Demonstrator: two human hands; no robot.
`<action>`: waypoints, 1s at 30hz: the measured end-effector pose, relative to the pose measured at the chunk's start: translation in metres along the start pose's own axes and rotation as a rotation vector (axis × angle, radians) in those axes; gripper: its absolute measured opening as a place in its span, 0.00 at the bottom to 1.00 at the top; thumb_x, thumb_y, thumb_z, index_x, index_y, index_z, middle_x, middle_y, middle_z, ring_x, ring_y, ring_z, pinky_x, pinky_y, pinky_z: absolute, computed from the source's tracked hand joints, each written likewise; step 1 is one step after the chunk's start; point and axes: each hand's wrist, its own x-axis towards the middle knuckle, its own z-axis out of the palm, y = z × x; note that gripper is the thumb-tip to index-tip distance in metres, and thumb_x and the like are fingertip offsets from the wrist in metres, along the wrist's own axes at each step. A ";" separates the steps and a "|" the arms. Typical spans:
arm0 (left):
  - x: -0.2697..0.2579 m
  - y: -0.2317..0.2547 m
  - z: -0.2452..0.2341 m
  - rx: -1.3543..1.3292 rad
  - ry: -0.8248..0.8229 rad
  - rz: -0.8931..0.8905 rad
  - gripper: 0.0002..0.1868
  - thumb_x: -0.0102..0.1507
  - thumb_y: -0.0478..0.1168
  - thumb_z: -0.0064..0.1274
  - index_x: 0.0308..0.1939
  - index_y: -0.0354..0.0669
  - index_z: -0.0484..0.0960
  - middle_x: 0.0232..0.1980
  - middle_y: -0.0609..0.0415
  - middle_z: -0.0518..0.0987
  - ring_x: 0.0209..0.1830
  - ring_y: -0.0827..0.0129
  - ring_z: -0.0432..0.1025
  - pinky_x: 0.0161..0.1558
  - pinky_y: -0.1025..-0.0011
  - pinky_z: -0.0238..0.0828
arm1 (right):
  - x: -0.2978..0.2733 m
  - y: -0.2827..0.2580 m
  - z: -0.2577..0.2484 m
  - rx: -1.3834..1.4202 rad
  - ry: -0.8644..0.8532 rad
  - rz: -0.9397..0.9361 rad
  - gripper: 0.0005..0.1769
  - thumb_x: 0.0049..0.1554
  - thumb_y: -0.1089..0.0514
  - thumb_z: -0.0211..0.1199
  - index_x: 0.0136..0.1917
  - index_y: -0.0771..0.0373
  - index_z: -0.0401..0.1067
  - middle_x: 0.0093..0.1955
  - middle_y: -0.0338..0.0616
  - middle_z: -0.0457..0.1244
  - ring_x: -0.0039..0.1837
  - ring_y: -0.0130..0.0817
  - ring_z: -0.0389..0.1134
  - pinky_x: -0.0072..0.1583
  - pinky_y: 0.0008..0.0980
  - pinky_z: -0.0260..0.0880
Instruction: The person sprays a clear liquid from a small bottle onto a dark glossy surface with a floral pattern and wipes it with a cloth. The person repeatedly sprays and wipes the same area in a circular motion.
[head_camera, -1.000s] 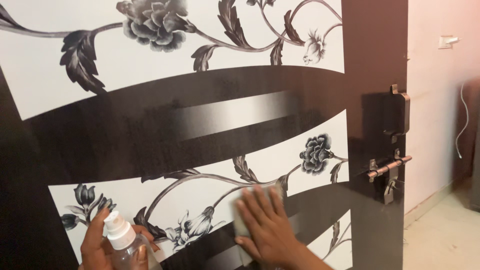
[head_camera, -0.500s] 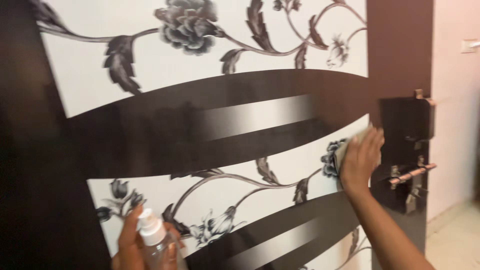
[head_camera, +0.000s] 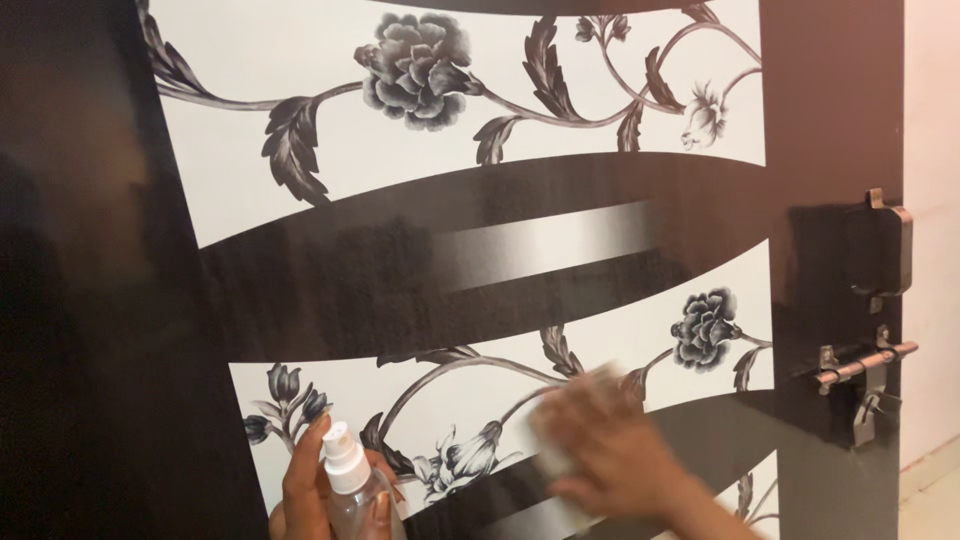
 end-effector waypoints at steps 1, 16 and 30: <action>0.000 0.000 0.000 -0.002 -0.004 0.004 0.35 0.63 0.42 0.49 0.72 0.38 0.56 0.32 0.52 0.83 0.31 0.69 0.83 0.40 0.65 0.82 | -0.010 0.023 -0.004 0.029 0.003 0.173 0.50 0.59 0.29 0.47 0.82 0.59 0.40 0.84 0.58 0.33 0.83 0.61 0.26 0.76 0.62 0.21; 0.003 0.001 -0.005 -0.056 -0.047 0.032 0.35 0.63 0.43 0.51 0.72 0.38 0.57 0.33 0.52 0.83 0.31 0.70 0.83 0.39 0.67 0.83 | 0.109 -0.059 -0.002 0.184 0.126 0.110 0.43 0.67 0.36 0.47 0.83 0.66 0.49 0.86 0.62 0.40 0.87 0.57 0.33 0.81 0.60 0.27; -0.002 -0.002 0.002 -0.077 -0.001 0.036 0.35 0.64 0.44 0.50 0.72 0.38 0.57 0.33 0.52 0.83 0.32 0.70 0.83 0.40 0.67 0.84 | 0.090 0.037 0.002 0.102 0.235 0.515 0.45 0.64 0.43 0.49 0.85 0.66 0.39 0.88 0.60 0.29 0.89 0.53 0.26 0.82 0.62 0.23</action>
